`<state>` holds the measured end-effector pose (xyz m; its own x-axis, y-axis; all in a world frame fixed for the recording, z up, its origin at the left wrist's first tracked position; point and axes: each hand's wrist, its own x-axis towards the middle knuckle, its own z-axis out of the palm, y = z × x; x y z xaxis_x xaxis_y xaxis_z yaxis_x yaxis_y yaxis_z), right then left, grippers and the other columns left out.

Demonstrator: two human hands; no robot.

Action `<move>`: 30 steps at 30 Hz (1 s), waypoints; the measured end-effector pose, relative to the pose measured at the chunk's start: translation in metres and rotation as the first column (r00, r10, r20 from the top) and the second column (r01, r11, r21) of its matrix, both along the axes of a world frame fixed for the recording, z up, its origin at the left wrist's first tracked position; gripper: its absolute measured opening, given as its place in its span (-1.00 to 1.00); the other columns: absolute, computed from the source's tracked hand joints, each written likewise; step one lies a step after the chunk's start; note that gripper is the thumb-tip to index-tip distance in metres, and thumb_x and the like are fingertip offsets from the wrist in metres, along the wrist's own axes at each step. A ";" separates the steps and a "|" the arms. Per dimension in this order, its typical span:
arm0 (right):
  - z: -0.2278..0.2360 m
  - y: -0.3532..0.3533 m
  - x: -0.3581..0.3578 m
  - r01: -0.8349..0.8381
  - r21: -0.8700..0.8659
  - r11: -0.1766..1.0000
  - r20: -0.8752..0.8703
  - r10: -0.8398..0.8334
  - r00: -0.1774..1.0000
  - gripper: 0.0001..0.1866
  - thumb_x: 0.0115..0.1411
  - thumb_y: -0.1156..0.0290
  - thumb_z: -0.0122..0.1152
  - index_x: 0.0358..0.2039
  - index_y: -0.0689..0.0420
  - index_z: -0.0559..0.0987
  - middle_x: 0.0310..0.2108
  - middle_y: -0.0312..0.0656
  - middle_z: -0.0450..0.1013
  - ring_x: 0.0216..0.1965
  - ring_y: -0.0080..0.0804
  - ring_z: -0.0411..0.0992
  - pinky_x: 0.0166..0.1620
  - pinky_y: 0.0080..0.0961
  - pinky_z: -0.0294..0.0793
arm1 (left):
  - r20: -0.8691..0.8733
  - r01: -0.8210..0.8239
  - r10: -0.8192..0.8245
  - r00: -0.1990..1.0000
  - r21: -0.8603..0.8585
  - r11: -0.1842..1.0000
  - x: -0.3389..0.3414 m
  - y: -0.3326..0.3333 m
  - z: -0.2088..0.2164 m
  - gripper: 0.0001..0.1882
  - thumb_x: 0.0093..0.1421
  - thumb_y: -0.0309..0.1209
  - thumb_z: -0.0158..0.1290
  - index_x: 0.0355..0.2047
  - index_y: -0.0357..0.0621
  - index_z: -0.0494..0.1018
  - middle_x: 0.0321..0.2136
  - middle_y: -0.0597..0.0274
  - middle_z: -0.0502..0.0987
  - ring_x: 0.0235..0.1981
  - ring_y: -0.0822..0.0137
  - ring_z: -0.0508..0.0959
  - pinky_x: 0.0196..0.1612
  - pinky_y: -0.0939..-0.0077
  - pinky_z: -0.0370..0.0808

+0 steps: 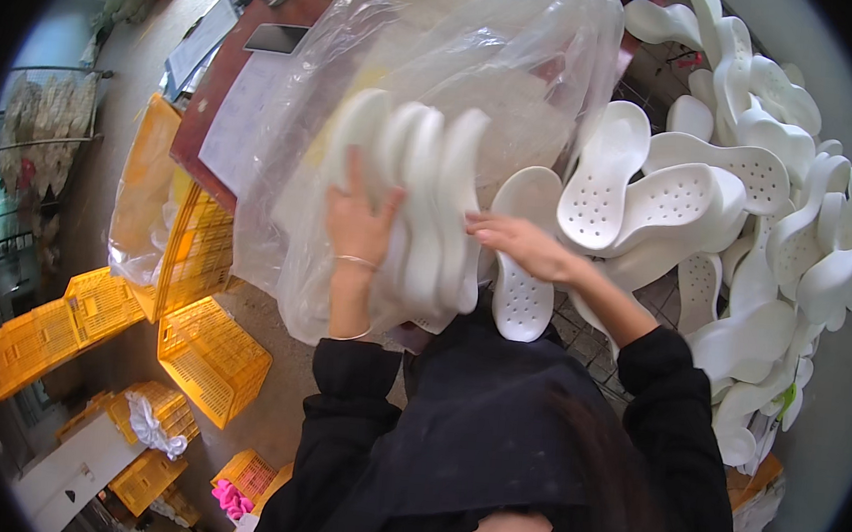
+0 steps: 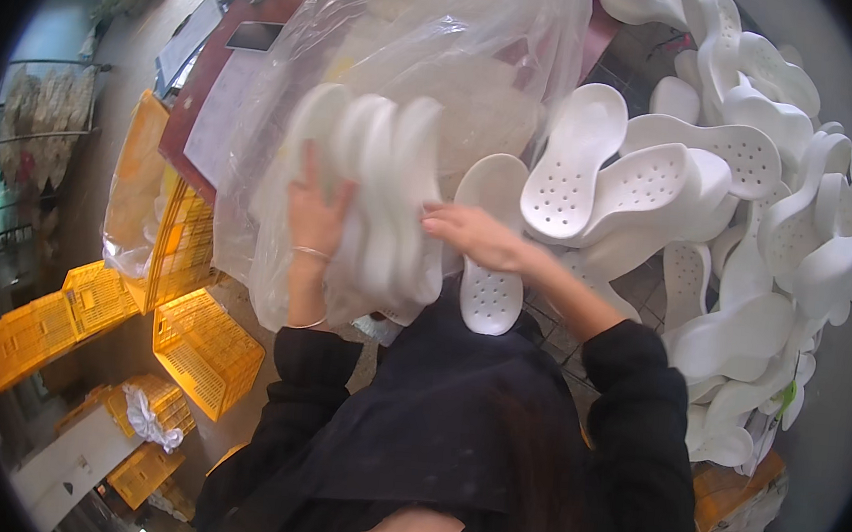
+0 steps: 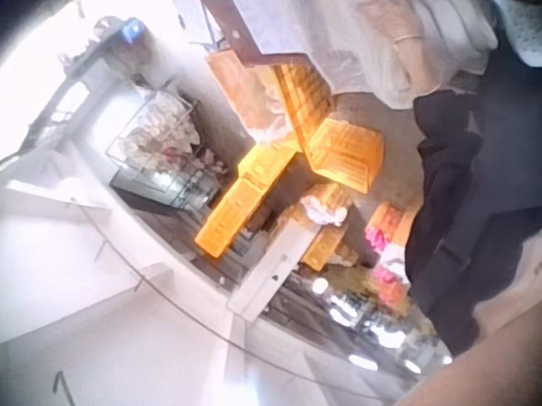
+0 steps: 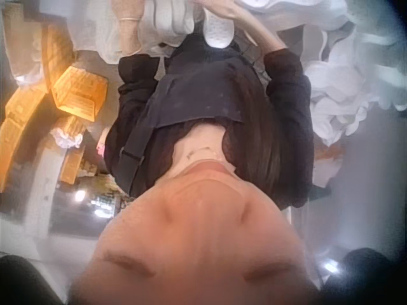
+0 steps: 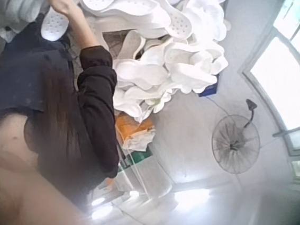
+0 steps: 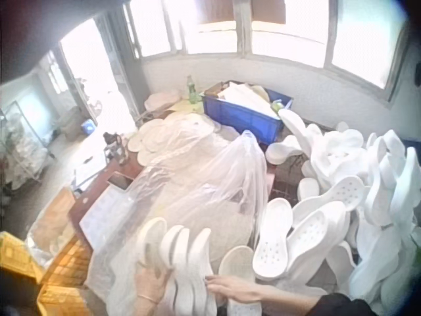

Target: The person picks up white slipper soles from a pile, places them into a plastic bag, and stacks them. The person repeats this process multiple times, handling the soles one at a time or in small groups.

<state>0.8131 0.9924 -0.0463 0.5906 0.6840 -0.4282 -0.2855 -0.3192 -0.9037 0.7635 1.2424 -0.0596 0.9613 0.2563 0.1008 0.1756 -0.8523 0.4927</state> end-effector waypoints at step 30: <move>-0.022 0.027 -0.087 0.316 -0.067 0.946 0.685 -0.186 0.704 -0.52 0.05 0.45 0.27 0.01 0.16 0.40 -0.16 0.01 0.40 -0.25 -0.02 0.46 -0.20 -0.28 0.48 | -0.016 0.002 -0.006 1.000 -0.293 0.956 -0.098 -0.030 0.004 -0.07 -0.08 -0.21 0.30 0.24 -0.19 0.08 0.21 -0.31 -0.04 0.23 -0.19 0.09 0.21 -0.04 0.15</move>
